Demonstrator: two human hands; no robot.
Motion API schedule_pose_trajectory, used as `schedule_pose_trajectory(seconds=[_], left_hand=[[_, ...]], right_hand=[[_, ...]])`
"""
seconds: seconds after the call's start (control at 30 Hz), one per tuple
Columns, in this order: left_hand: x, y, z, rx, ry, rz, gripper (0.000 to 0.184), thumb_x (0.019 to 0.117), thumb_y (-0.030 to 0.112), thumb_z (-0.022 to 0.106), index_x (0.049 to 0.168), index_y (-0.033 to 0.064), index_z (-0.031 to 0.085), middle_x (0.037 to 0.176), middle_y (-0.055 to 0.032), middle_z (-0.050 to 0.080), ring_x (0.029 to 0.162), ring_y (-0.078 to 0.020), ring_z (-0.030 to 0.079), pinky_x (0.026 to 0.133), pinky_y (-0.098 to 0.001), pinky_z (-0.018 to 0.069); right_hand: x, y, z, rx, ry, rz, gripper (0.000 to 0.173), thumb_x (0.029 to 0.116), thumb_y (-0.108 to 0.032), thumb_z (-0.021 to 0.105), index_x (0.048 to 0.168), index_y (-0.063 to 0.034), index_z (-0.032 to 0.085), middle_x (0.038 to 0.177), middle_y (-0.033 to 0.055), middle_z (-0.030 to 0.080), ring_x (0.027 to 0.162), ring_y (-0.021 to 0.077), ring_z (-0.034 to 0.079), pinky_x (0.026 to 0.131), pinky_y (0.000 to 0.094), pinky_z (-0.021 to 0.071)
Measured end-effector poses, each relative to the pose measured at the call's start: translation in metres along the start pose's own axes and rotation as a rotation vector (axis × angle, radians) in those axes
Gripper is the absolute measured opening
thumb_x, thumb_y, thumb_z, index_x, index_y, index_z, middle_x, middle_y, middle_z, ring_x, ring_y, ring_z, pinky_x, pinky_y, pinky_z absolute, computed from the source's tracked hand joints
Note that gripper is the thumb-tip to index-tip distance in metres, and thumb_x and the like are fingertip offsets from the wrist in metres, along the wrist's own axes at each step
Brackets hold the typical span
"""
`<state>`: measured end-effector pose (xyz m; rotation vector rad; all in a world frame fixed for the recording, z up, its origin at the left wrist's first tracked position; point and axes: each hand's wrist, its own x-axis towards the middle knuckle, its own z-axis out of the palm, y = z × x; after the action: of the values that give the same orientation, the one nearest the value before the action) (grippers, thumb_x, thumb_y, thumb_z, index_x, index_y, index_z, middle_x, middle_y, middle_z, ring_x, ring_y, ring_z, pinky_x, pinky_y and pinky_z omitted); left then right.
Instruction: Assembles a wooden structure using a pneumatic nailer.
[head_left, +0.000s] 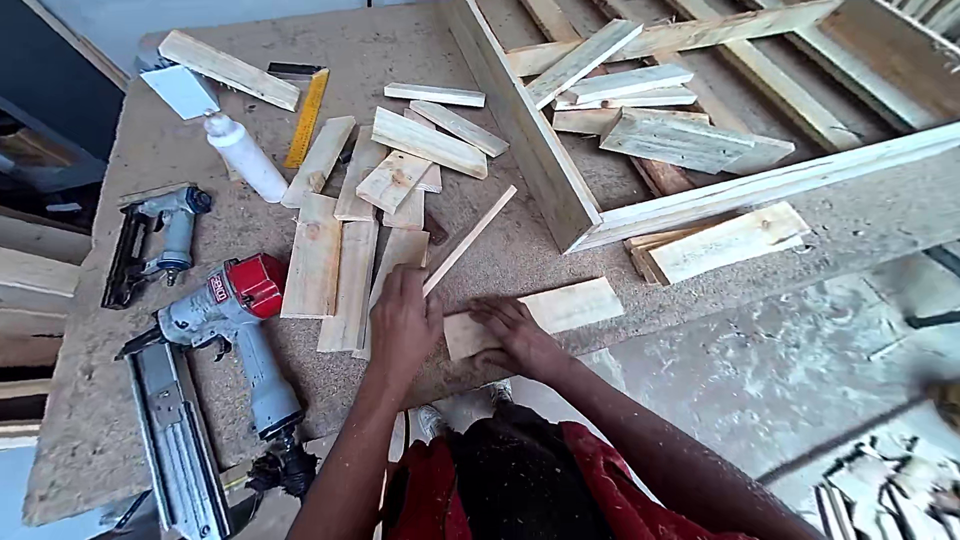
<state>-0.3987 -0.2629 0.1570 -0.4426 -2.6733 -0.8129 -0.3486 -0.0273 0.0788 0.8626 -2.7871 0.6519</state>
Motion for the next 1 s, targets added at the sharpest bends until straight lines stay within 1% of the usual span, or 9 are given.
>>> schedule_pose_trajectory(seconds=[0.13,0.23,0.33,0.4,0.5,0.57,0.63,0.77,1.0], left_hand=[[-0.049,-0.016,-0.010,-0.041,0.194,0.250,0.027,0.0950,0.014,0.064,0.118,-0.0015,0.064,0.123,-0.0181,0.065,0.114,-0.0281,0.066,0.093,-0.0411,0.0582],[-0.074,-0.012,-0.018,-0.114,0.173,0.332,0.028,0.0983,0.019,0.061,0.121,0.0024,0.062,0.127,-0.0146,0.064,0.120,-0.0263,0.061,0.101,-0.0412,0.0528],[-0.085,0.008,-0.018,-0.415,0.047,0.214,0.030,0.0996,0.025,0.067,0.124,0.0073,0.069,0.121,-0.0052,0.065,0.112,-0.0142,0.063,0.095,-0.0323,0.0571],[-0.082,0.023,-0.008,-0.687,-0.018,0.037,0.030,0.0952,0.022,0.073,0.121,0.0069,0.070,0.111,-0.0019,0.070,0.097,-0.0109,0.069,0.084,-0.0306,0.0623],[-0.067,0.039,0.018,-0.752,-0.012,-0.288,0.044,0.0906,0.017,0.079,0.129,0.0041,0.062,0.107,-0.0081,0.073,0.087,-0.0165,0.073,0.076,-0.0369,0.0656],[-0.058,0.037,0.038,-0.493,-0.023,-0.382,0.054,0.0910,0.028,0.079,0.135,0.0052,0.057,0.117,-0.0110,0.067,0.100,-0.0189,0.070,0.088,-0.0402,0.0617],[-0.066,0.034,0.047,-0.280,-0.044,-0.406,0.057,0.0910,0.032,0.078,0.137,0.0052,0.057,0.127,-0.0161,0.062,0.115,-0.0279,0.063,0.100,-0.0499,0.0537],[-0.106,0.039,0.051,-0.258,-0.019,-0.447,0.050,0.0935,0.032,0.076,0.134,0.0091,0.059,0.122,-0.0098,0.065,0.102,-0.0185,0.069,0.089,-0.0434,0.0620],[-0.126,0.040,0.064,-0.145,0.000,-0.382,0.065,0.0932,0.043,0.074,0.144,0.0070,0.055,0.131,-0.0123,0.061,0.121,-0.0245,0.059,0.104,-0.0454,0.0516]], right_hand=[[-0.008,-0.008,-0.015,0.191,0.404,0.224,0.063,0.0822,-0.048,0.083,0.124,-0.0037,0.064,0.124,0.0147,0.068,0.120,0.0299,0.062,0.104,0.0533,0.0497],[-0.019,0.007,-0.048,0.414,0.575,0.317,0.097,0.0744,-0.042,0.091,0.145,0.0005,0.039,0.144,0.0202,0.053,0.130,0.0285,0.057,0.104,0.0473,0.0537],[-0.033,0.027,-0.087,0.590,0.495,0.230,0.111,0.0815,-0.044,0.085,0.159,-0.0052,0.016,0.153,0.0153,0.048,0.136,0.0284,0.054,0.107,0.0479,0.0523],[-0.042,0.032,-0.105,0.667,0.380,0.205,0.093,0.0913,-0.033,0.076,0.159,-0.0052,0.019,0.124,0.0108,0.069,0.107,0.0230,0.070,0.091,0.0427,0.0609],[-0.050,0.045,-0.100,0.552,0.311,0.302,0.069,0.0974,-0.020,0.068,0.152,0.0000,0.031,0.089,0.0052,0.065,0.067,0.0138,0.063,0.059,0.0306,0.0574],[-0.051,0.062,-0.090,0.309,0.309,0.341,0.066,0.0960,-0.026,0.072,0.147,0.0014,0.041,0.095,0.0098,0.064,0.075,0.0194,0.064,0.067,0.0380,0.0585],[-0.054,0.076,-0.087,0.184,0.225,0.272,0.078,0.0919,-0.046,0.073,0.147,0.0001,0.044,0.118,0.0165,0.066,0.107,0.0316,0.064,0.094,0.0541,0.0524],[-0.063,0.062,-0.084,0.085,-0.094,0.062,0.121,0.0598,-0.079,0.080,0.152,-0.0104,0.042,0.148,0.0150,0.053,0.138,0.0350,0.049,0.116,0.0635,0.0340],[-0.055,0.086,-0.077,0.011,-0.156,-0.113,0.075,0.0849,-0.043,0.075,0.148,-0.0112,0.049,0.147,0.0131,0.056,0.140,0.0347,0.049,0.117,0.0608,0.0351]])
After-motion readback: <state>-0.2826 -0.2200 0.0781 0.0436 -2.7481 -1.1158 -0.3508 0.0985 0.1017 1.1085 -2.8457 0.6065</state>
